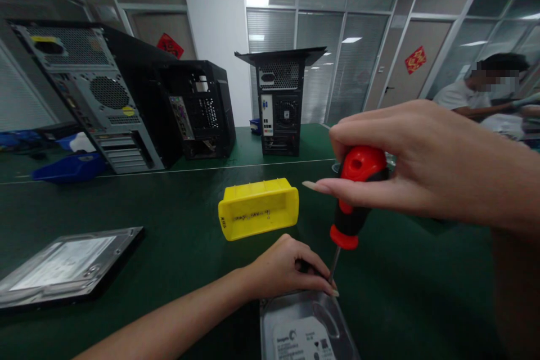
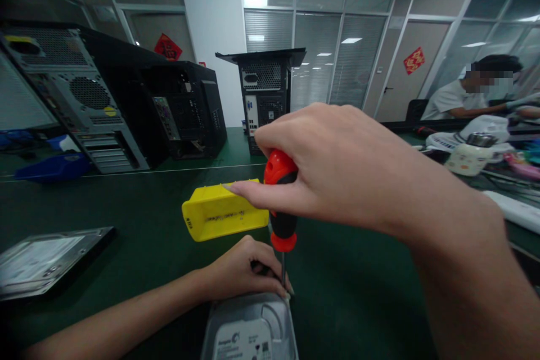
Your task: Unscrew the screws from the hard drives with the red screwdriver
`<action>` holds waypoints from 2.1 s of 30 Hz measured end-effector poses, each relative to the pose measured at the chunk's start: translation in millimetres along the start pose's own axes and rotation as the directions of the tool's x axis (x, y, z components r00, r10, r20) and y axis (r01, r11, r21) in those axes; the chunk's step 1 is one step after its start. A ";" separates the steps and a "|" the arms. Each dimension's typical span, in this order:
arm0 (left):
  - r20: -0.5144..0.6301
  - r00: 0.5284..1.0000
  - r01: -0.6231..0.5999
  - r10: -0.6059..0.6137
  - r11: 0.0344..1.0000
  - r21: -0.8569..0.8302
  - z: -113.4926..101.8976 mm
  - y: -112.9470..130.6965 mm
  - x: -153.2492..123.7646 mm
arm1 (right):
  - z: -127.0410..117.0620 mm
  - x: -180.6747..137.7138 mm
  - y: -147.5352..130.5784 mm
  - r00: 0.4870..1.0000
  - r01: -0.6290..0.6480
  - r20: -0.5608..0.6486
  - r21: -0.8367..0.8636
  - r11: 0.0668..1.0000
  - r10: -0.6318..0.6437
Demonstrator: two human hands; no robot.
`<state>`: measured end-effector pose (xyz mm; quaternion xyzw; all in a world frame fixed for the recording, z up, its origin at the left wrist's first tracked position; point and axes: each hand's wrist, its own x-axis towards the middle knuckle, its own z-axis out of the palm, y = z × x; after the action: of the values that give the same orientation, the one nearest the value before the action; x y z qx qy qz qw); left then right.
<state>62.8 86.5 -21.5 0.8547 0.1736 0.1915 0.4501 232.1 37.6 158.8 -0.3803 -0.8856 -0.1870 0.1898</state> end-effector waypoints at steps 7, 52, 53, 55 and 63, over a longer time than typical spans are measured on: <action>-0.001 1.000 -0.027 0.027 0.999 0.024 1.0 -3.0 -0.1 | 0.2 1.2 1.7 0.990 -0.076 0.139 0.346 0.935 0.029; -0.002 0.999 -0.033 0.033 0.999 -0.009 -0.6 -1.2 -1.6 | -16.8 -16.3 19.6 0.978 0.002 0.184 0.451 0.893 -0.095; 0.006 1.000 -0.026 0.026 1.000 -0.017 -1.4 -1.1 -1.6 | -17.3 -17.9 21.4 0.978 0.003 0.184 0.450 0.893 -0.096; 0.034 0.999 -0.012 0.013 1.000 -0.027 -3.4 -0.9 -1.9 | -17.6 -19.1 23.7 0.978 0.006 0.183 0.463 0.886 -0.102; 0.072 0.997 -0.002 0.003 1.000 -0.017 -9.3 -1.1 -2.7 | -14.8 -8.8 17.5 0.976 0.029 0.174 0.494 0.869 -0.132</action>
<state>55.8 92.4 -18.0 0.8575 0.1544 0.1627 0.4630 253.6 36.5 170.5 -0.2994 -0.9339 0.0747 0.1807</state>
